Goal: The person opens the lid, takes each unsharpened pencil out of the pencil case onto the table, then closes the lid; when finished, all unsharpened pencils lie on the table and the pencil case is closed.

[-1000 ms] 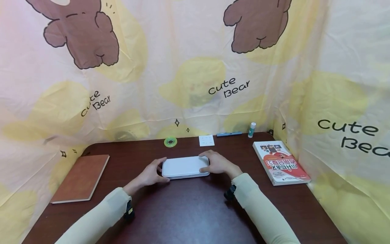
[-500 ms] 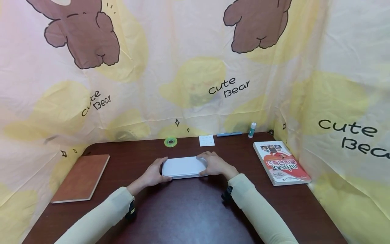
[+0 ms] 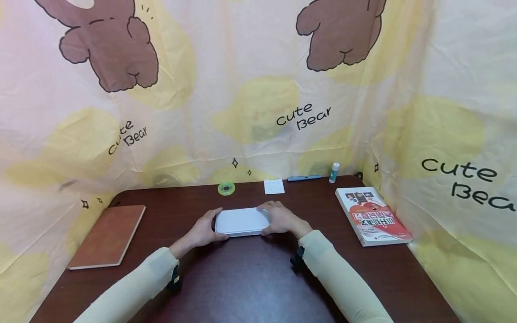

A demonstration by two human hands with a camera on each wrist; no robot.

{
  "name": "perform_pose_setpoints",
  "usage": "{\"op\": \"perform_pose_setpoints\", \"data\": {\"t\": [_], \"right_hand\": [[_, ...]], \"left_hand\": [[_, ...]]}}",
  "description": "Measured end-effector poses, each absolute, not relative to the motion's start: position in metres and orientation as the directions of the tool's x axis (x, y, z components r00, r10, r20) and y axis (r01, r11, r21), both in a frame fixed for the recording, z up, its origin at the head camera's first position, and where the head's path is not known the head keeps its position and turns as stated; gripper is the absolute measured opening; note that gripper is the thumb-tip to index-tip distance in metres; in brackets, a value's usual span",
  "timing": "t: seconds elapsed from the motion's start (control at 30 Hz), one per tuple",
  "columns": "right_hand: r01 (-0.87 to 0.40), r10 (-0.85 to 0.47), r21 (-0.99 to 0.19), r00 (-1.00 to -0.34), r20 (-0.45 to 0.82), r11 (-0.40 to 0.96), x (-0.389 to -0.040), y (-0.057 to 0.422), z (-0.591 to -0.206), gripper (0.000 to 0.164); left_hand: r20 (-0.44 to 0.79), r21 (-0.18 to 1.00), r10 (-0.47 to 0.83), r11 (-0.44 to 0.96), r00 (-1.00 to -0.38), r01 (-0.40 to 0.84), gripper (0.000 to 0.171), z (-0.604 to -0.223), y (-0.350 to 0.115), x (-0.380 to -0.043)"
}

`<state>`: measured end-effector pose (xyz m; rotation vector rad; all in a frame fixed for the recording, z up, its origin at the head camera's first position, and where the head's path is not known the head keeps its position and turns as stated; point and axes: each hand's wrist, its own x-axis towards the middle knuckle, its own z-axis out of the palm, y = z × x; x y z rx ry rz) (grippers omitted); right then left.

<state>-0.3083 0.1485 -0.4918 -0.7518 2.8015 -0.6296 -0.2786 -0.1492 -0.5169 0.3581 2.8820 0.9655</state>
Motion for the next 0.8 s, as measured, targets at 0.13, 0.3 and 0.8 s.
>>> {"op": "perform_pose_setpoints", "data": {"t": [0.13,0.3,0.8], "right_hand": [[-0.438,-0.512,-0.445,-0.857,-0.054,0.781,-0.3081,0.1453,-0.4925,0.08],[-0.442,-0.51,-0.425,-0.858,-0.056,0.79,-0.3082,0.142,-0.493,0.081],[-0.453,-0.505,-0.404,-0.863,-0.025,0.794,-0.3044,0.1395,-0.4928,0.079]], "left_hand": [[-0.015,0.602,0.244,0.777,-0.97,0.186,0.099,-0.5164,-0.1482,-0.2784],[-0.018,0.604,0.236,0.777,-0.971,0.178,0.1,-0.5162,-0.1464,-0.2774],[-0.002,0.594,0.194,0.79,-0.981,0.155,0.104,-0.5207,-0.1415,-0.2765]]}}
